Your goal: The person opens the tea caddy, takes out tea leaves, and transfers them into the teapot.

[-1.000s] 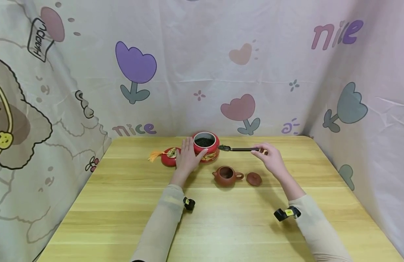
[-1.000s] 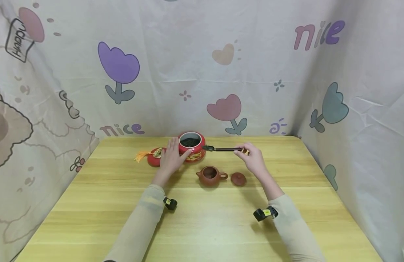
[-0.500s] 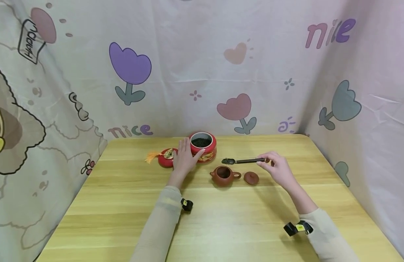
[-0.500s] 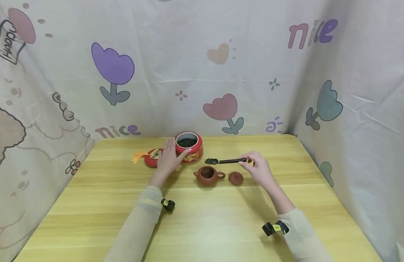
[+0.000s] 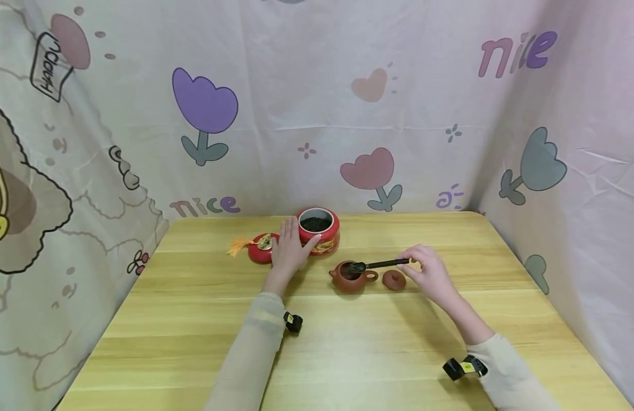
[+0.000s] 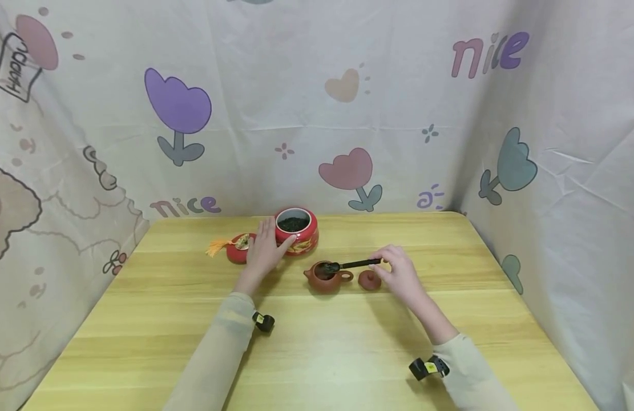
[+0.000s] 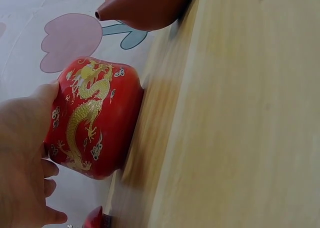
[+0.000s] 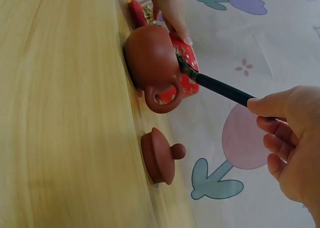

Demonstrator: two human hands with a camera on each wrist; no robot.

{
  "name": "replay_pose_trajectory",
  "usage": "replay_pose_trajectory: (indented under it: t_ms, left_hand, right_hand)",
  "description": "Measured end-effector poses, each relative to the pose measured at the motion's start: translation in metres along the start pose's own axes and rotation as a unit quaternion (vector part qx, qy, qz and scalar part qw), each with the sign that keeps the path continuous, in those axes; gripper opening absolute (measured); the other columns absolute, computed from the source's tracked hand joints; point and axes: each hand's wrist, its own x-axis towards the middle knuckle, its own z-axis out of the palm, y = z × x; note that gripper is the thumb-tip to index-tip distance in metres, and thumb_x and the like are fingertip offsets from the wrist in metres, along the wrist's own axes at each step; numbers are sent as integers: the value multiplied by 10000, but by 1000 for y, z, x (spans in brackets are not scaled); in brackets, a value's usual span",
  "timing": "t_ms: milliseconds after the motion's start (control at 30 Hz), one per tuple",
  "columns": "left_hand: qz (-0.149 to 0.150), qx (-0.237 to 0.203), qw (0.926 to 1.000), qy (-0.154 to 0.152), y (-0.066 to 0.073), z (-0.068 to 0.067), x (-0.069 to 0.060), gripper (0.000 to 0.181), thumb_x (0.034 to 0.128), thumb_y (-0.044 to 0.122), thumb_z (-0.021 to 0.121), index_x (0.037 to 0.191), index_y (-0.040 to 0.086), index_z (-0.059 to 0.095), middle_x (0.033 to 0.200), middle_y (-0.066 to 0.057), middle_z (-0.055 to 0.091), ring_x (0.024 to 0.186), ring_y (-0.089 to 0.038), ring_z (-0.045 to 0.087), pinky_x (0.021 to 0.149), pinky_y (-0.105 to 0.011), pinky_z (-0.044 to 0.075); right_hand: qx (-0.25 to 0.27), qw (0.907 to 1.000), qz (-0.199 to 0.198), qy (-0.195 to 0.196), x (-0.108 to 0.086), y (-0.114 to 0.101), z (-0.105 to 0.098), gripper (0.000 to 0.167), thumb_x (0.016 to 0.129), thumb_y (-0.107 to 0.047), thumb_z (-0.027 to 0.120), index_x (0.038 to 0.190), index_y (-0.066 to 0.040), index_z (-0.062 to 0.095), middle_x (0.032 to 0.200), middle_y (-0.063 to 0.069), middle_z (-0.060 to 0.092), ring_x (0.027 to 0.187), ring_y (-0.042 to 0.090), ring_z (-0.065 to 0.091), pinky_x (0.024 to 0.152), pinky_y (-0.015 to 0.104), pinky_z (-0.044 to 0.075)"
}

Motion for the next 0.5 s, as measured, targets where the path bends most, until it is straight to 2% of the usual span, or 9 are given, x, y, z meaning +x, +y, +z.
replay_pose_trajectory:
  t_ms: [133, 200, 333, 500]
  left_hand:
    - [-6, -37, 10000, 1, -2, 3, 0, 978, 897, 735, 393, 1582, 139, 31, 1661, -73, 72, 1541, -264, 42, 1200, -608, 118]
    - [17, -64, 10000, 20, -3, 3, 1, 978, 897, 734, 395, 1582, 137, 34, 1660, -78, 79, 1540, -270, 47, 1197, -615, 120]
    - [20, -71, 10000, 21, -3, 3, 1, 977, 899, 732, 394, 1582, 133, 33, 1658, -89, 95, 1539, -282, 55, 1194, -621, 125]
    - [-4, -109, 9999, 9, -1, 3, 0, 971, 903, 726, 396, 1581, 126, 46, 1654, -103, 106, 1536, -297, 70, 1190, -625, 132]
  right_hand:
    - [-47, 9998, -184, 59, -1, -4, 2, 206, 764, 11, 774, 953, -55, 723, 956, 79, 695, 936, 224, 593, 826, 368, 492]
    - [-15, 9996, -278, 86, -1, -5, 3, 213, 754, 30, 774, 944, -48, 720, 951, 88, 692, 949, 249, 595, 849, 389, 488]
    - [-14, 9986, -507, 145, -2, -4, 5, 233, 735, 43, 786, 936, -59, 725, 947, 69, 686, 954, 229, 579, 849, 339, 472]
    - [-14, 9937, -1064, 340, -3, 0, 6, 265, 686, 79, 803, 895, -63, 722, 925, 63, 670, 934, 221, 545, 838, 251, 423]
